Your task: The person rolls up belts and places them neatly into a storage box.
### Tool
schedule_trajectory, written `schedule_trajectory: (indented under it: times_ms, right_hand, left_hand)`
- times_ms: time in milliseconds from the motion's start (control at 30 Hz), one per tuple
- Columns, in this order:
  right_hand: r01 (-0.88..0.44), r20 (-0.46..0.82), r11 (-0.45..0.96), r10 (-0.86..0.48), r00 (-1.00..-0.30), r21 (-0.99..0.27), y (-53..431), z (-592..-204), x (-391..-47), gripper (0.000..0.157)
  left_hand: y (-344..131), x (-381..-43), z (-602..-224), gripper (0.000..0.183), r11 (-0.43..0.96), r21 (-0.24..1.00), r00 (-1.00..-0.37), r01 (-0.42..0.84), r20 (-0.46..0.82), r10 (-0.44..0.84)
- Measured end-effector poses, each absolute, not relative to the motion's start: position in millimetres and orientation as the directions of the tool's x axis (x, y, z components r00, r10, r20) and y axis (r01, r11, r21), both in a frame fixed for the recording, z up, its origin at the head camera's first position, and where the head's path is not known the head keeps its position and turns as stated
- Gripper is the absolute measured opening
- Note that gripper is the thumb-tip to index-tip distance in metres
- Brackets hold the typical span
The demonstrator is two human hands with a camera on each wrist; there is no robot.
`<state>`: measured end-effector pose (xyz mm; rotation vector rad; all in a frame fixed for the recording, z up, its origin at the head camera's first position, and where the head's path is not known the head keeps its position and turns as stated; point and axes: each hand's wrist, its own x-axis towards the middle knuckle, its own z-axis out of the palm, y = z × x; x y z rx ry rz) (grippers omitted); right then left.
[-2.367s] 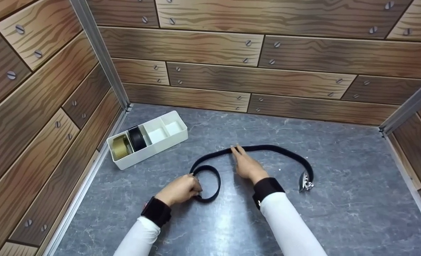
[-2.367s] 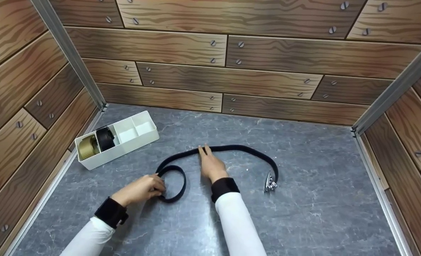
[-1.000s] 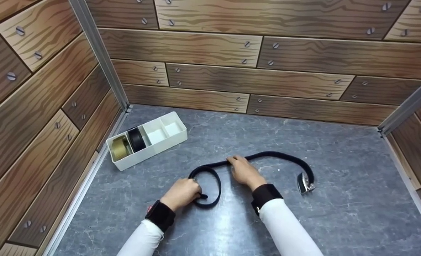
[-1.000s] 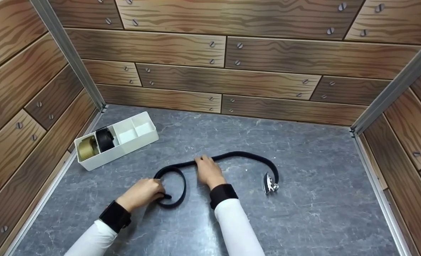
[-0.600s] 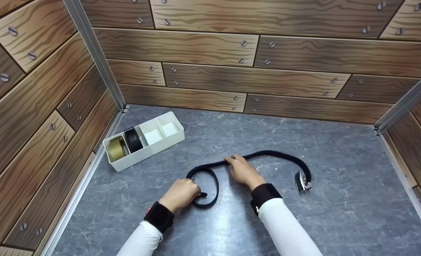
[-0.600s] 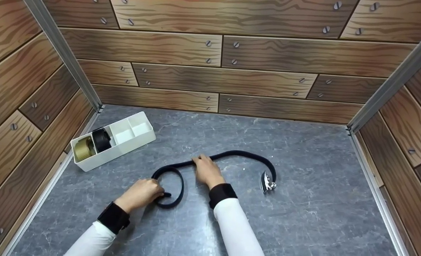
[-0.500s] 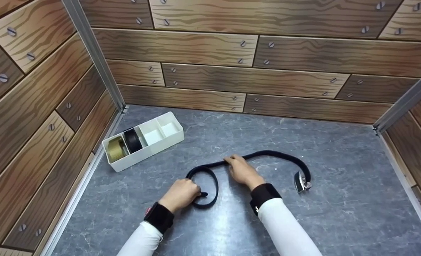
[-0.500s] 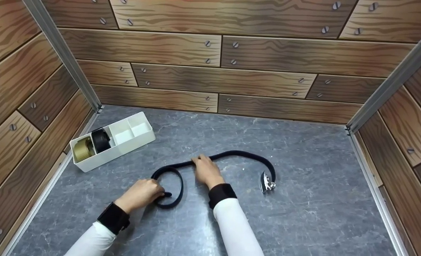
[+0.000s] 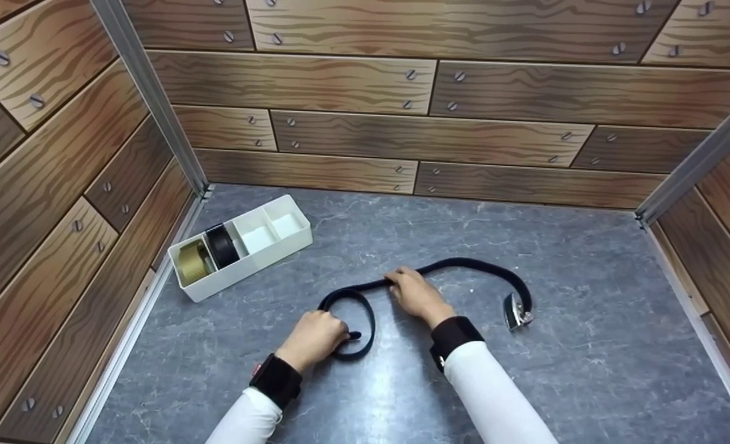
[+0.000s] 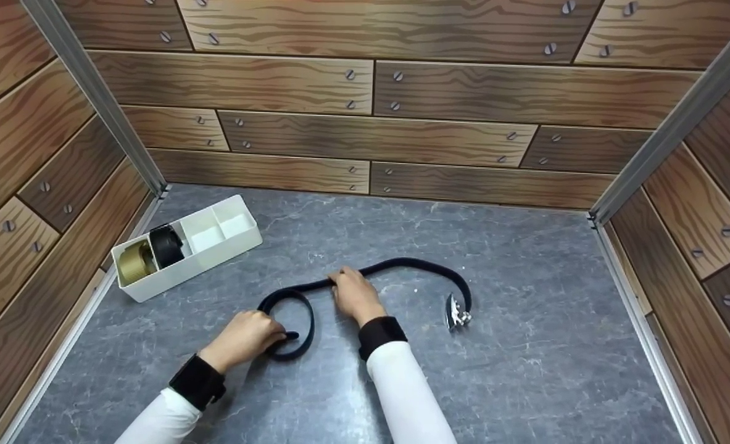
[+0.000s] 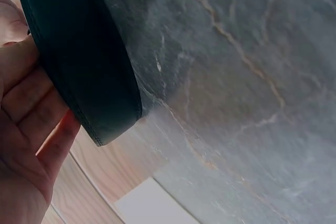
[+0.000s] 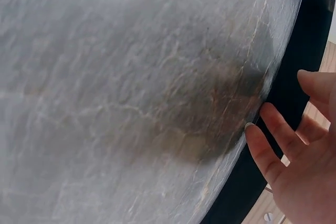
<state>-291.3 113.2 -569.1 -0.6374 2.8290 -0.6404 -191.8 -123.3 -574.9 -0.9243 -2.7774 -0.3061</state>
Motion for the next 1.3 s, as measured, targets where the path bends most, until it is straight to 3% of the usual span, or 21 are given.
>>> schedule_trajectory:
  times_ms: [367,967,1300]
  right_hand:
    - [-0.280,0.012,0.830,-0.313,-0.950,-0.482,144,-573,-301,0.021]
    - [-0.142,0.052,0.839,-0.135,-0.989,-0.526,227,-573,-319,0.026]
    - [-0.048,-0.016,0.864,-0.065,-0.998,-0.502,231,-574,-320,0.033]
  left_hand:
    - [-129,-189,-572,0.019,0.801,0.177,-0.817,0.572,0.215,0.535]
    - [-132,-192,-569,0.015,0.865,0.163,-0.874,0.474,0.207,0.440]
    - [-126,-190,-569,0.021,0.889,0.177,-0.898,0.422,0.216,0.383]
